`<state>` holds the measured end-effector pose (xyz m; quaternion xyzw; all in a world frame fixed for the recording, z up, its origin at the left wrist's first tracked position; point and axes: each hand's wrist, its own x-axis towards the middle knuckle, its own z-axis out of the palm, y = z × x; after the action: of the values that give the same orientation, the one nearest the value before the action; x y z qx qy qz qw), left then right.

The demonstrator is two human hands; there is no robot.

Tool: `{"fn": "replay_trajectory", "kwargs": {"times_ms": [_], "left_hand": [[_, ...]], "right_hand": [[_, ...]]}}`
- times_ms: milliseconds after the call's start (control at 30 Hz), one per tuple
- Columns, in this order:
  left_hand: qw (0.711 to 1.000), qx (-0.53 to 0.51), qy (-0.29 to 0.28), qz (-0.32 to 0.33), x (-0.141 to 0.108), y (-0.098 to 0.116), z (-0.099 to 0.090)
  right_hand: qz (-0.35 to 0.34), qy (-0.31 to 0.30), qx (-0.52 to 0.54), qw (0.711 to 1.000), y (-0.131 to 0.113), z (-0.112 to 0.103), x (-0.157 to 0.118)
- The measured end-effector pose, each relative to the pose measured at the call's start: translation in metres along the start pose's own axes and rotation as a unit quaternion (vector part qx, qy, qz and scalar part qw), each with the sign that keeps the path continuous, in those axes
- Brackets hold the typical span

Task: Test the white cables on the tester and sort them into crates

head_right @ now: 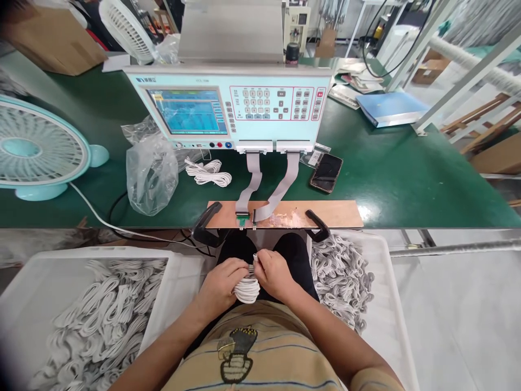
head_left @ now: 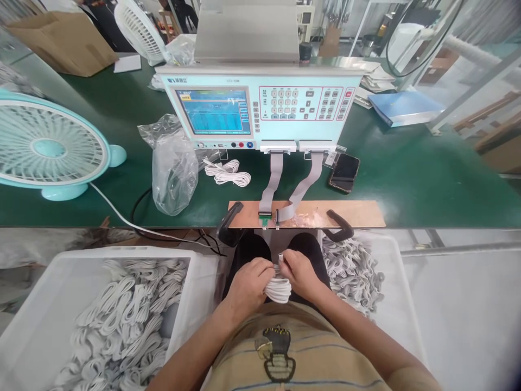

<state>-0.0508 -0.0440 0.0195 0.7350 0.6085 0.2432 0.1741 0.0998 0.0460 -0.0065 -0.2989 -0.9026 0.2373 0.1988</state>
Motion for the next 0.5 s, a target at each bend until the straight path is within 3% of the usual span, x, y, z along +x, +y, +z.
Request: {"fn": "replay_trajectory", "kwargs": {"times_ms": [67,133,200,300,400,500], "left_hand": [[0.999,-0.036,0.003,-0.029,0.002,-0.003,0.002],[0.987,-0.119,0.031,-0.106,0.006,-0.007,0.006],[0.945,-0.243,0.067,-0.207,0.013,-0.011,0.012],[0.82,-0.443,0.146,-0.331,0.026,-0.016,0.025],[0.679,-0.588,0.226,-0.378,0.037,-0.015,0.037],[0.593,-0.653,0.259,-0.394,0.043,-0.012,0.044]], "right_hand": [[-0.015,-0.009,-0.013,1.0,0.002,0.0,0.004],[-0.045,-0.013,-0.03,0.998,0.004,-0.001,0.01],[-0.056,-0.002,-0.007,0.998,0.006,-0.001,0.017],[0.018,0.038,0.136,0.99,0.011,0.004,0.026],[0.136,0.068,0.3,0.942,0.015,0.013,0.033],[0.196,0.085,0.376,0.902,0.017,0.018,0.038]]}}
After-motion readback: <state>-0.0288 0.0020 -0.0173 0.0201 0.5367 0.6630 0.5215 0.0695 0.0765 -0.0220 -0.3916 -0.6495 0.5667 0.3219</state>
